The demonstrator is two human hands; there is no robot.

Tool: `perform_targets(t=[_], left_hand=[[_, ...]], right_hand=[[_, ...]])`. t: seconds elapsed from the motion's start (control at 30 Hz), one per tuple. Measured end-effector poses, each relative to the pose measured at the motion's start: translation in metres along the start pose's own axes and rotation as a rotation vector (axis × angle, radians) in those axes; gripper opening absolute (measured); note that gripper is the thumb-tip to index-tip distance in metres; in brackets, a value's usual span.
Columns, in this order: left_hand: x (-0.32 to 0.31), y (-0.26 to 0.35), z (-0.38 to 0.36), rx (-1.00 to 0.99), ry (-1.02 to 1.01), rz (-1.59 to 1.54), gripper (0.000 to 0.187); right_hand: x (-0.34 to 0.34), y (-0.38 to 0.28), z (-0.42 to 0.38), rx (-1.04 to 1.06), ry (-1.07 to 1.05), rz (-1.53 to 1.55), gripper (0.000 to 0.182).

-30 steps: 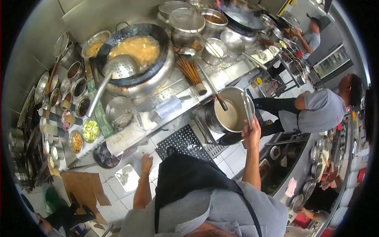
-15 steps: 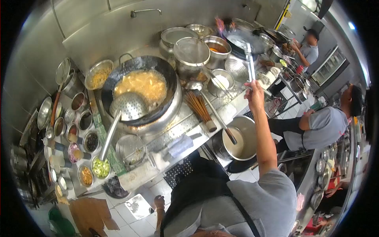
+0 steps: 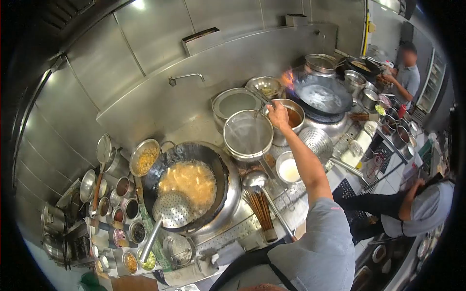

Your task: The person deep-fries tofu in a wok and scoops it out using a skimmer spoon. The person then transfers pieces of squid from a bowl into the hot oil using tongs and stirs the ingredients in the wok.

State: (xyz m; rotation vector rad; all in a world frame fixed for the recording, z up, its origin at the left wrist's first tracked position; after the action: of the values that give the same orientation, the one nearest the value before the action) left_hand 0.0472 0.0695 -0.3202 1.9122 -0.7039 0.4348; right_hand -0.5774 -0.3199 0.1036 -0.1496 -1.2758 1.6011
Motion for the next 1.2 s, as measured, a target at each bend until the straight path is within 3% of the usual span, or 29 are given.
perform_targets(t=[0.1,0.23,0.37,0.47,0.7,0.87,0.93,1.0,1.07,1.13,1.2], left_hand=[[0.004,0.031,0.021,0.012,0.005,0.006,0.027],[0.006,0.052,0.034,0.041,0.001,0.005,0.026],[0.007,0.055,0.039,0.051,-0.01,0.01,0.025],[0.003,0.045,0.039,0.042,-0.028,0.015,0.025],[0.001,-0.014,0.022,-0.072,-0.071,0.021,0.023],[0.013,-0.093,-0.014,-0.073,-0.143,0.001,0.023],[0.018,-0.122,-0.029,-0.052,-0.172,-0.004,0.022],[0.022,-0.154,-0.043,-0.029,-0.199,-0.006,0.022],[0.029,-0.183,-0.057,-0.008,-0.217,0.001,0.022],[0.034,-0.208,-0.072,0.003,-0.243,0.014,0.021],[0.036,-0.225,-0.082,0.01,-0.272,0.02,0.021]], right_hand=[[-0.029,-0.024,0.03,0.045,-0.094,-0.138,0.036],[-0.105,-0.002,0.063,0.268,-0.451,-0.68,0.033],[-0.122,0.005,0.08,0.237,-0.402,-0.655,0.035],[-0.109,0.0,0.07,0.329,-0.401,-0.759,0.024],[-0.023,-0.024,0.023,0.403,-0.141,-0.57,0.028],[0.106,-0.074,-0.065,0.284,-0.018,-0.388,0.035],[0.162,-0.08,-0.111,0.363,0.151,-0.269,0.04],[0.213,-0.065,-0.167,0.31,0.332,-0.129,0.041],[0.254,-0.043,-0.234,0.161,0.374,-0.005,0.04],[0.286,0.024,-0.3,-0.163,0.213,-0.325,0.036],[0.312,0.1,-0.392,-0.434,0.212,-0.207,0.034]])
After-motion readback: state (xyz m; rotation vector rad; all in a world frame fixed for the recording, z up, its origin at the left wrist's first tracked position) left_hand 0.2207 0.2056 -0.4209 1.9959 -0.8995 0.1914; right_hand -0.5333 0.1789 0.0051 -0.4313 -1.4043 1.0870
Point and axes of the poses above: each hand's wrist, its own z-axis towards the middle knuckle, its own x-axis out of the back of the hand, y = z × x, the point moved 7 cm from there along z, towards the middle knuckle, and after that the axes turned 3 degrees about -x, right-handed, at the moved point
